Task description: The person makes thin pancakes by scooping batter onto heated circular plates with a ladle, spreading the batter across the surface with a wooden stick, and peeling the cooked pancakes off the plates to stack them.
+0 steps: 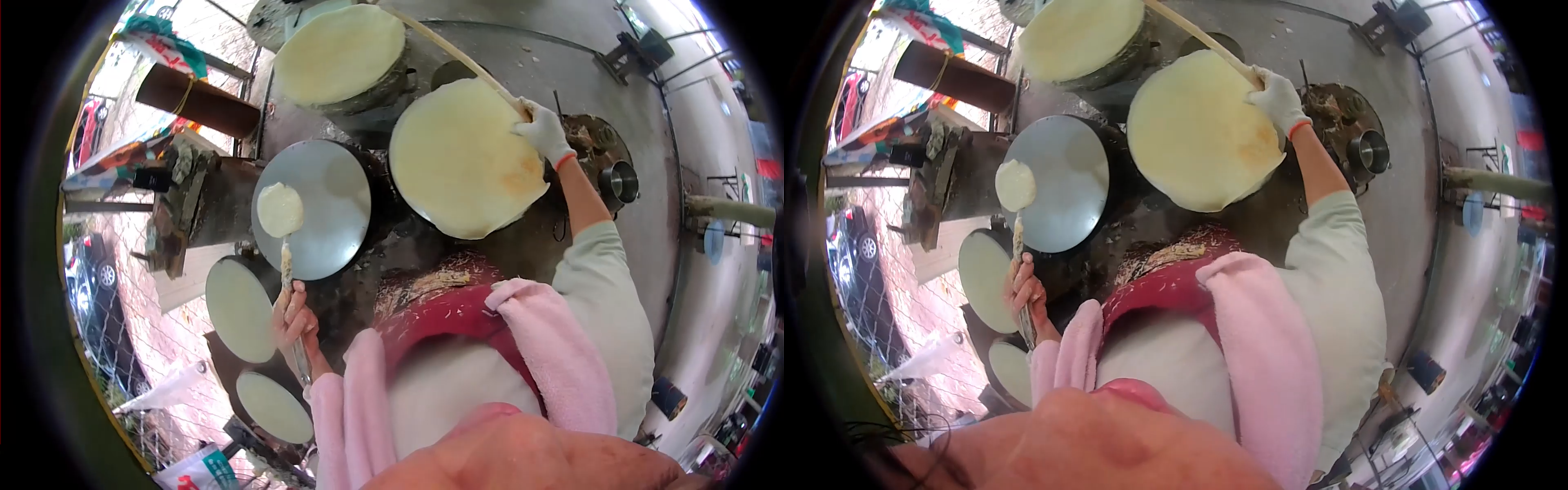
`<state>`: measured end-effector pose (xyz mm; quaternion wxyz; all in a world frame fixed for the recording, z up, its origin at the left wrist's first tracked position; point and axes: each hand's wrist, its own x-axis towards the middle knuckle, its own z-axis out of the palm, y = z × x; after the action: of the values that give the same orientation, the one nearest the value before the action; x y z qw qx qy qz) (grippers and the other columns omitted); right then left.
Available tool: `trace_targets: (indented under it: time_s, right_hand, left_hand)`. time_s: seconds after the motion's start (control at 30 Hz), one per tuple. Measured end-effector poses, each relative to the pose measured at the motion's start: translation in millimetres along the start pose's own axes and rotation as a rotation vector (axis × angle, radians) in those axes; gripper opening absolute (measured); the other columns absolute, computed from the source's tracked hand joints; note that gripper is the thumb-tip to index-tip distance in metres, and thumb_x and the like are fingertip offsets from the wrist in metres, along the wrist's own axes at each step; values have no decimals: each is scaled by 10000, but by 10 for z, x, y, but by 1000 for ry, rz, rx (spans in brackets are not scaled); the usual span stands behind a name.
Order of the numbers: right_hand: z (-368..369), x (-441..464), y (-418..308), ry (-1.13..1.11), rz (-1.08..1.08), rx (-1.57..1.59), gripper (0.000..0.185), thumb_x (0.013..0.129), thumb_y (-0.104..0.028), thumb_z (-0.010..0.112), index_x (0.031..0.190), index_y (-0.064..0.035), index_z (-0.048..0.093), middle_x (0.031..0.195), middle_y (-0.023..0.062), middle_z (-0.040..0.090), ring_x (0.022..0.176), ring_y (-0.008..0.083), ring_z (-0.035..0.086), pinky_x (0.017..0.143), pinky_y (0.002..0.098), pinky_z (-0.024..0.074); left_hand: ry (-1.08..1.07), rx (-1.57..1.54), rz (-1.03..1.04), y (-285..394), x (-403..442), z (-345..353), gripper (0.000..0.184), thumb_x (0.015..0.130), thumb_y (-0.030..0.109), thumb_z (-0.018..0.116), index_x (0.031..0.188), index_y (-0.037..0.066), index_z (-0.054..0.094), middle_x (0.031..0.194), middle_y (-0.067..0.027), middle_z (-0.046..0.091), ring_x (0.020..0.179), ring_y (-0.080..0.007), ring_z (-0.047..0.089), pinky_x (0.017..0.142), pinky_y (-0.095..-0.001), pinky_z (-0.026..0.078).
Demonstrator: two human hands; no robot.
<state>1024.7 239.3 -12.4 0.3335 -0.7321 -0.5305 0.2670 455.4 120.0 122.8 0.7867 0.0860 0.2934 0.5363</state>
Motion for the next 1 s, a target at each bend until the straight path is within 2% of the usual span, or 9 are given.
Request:
trace_targets:
  time_s: [0.2,0.33,0.4,0.43,0.57,0.6,0.63,0.87,1.0]
  right_hand:
    - [-261,312,-1478,-49,-209,238,553,710,-67,771,1223,64,613,1061,9,649,920,105,594,850,239,482]
    - [-501,1160,-2375,33,-379,-136,481,702,-100,774,1154,13,655,957,-15,642,879,87,577,809,256,485]
    - [-565,1410,-2959,72,-623,-221,465,725,-132,752,1174,-50,659,965,32,693,875,142,646,784,310,514]
    - [-516,941,-3621,89,-620,-291,441,677,-170,709,1100,-48,696,987,161,734,873,319,695,779,406,524]
    - [183,1018,-4324,246,-945,-542,350,731,-138,652,1071,-63,690,878,229,681,826,350,677,712,410,517]
    - [418,950,-4339,277,-943,-573,316,745,-131,636,1048,-66,695,881,238,676,825,364,670,713,410,516]
    - [746,1769,-3921,321,-1104,-873,401,800,-161,666,1199,-141,643,1021,65,718,885,241,695,736,385,537]
    - [2743,2192,-2587,190,-1151,-856,258,925,-141,494,1160,-176,594,1009,64,692,852,276,696,709,407,564]
    - [3002,2197,-2101,-66,-1028,-779,218,920,-152,510,1104,-141,626,1015,123,682,876,310,688,747,432,555]
  left_hand:
    - [78,-24,8,96,-182,-261,284,1063,157,377,1132,-95,488,644,52,378,345,-1,324,349,-177,213]
    - [169,94,74,173,-391,-466,286,1056,175,394,1095,-72,533,625,53,382,341,1,318,352,-186,224]
    - [216,119,99,146,-530,-552,287,1054,185,403,1090,-65,540,616,55,380,340,2,316,356,-186,236]
    - [268,110,132,111,-603,-552,288,1053,190,407,1088,-62,542,615,56,381,339,1,316,358,-187,244]
    - [403,48,237,72,-888,-548,289,1052,202,418,1084,-56,545,614,59,383,336,-4,317,363,-194,274]
    - [419,19,265,4,-962,-536,289,1052,203,419,1084,-55,545,614,60,384,336,-6,317,365,-197,282]
    - [345,-17,316,-81,-1030,-588,294,1053,208,425,1083,-60,543,621,58,389,341,-1,318,356,-183,263]
    - [680,-125,666,-811,-1547,-307,291,1046,166,429,1099,-96,544,639,34,390,350,5,303,342,-155,202]
    - [377,-572,751,-1212,-2009,-358,357,1056,164,346,1176,-153,457,689,-15,411,361,-42,381,345,-160,241]
